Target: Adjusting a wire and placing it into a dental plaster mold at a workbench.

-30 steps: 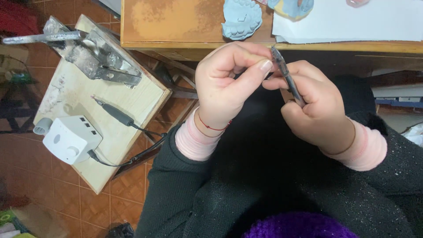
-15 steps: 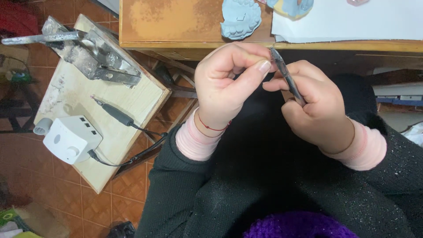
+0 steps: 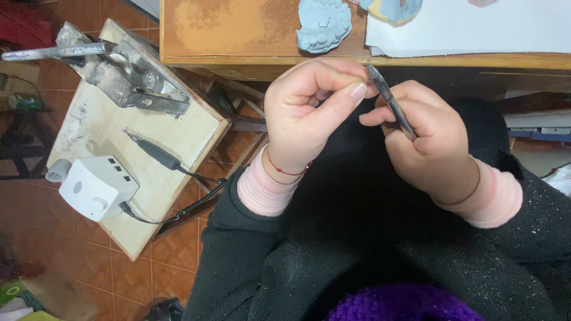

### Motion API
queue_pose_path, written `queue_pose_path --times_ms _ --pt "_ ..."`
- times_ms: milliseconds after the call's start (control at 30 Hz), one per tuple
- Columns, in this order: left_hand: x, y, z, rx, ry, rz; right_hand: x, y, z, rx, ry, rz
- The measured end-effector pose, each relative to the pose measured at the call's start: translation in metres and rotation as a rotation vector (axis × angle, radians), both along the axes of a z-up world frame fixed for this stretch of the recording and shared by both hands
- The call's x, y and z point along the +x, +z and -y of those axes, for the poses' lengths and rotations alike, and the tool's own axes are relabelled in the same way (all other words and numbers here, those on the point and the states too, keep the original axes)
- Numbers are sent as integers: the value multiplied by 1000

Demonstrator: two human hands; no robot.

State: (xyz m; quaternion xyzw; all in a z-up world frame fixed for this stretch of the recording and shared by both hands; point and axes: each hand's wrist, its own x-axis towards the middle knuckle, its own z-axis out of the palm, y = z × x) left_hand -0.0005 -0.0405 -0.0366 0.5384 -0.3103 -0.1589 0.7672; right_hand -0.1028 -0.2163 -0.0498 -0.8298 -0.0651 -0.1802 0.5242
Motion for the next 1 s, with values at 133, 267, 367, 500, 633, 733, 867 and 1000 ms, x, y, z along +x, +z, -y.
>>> queue_pose_path --times_ms 133,267,367,500,633,733,867,1000 --pt "3 -3 -5 217 43 111 0 -2 3 29 -4 -12" --pt "1 -9 -3 99 -114 -64 1 -2 1 25 -9 -7" --pt "-2 -9 -2 56 -143 -155 2 -3 -1 48 6 29" --pt "-3 -15 -2 6 -123 -189 2 -1 -3 2 -30 20" --pt "-3 -18 0 -2 -74 -150 2 1 -3 -24 -31 51" --pt "-2 -20 1 3 -61 -163 3 2 -2 -5 -25 19" --pt "-2 -17 2 28 -73 -163 3 0 -2 1 -10 7" --pt "0 -17 2 8 -105 -172 2 -3 1 -4 12 7"
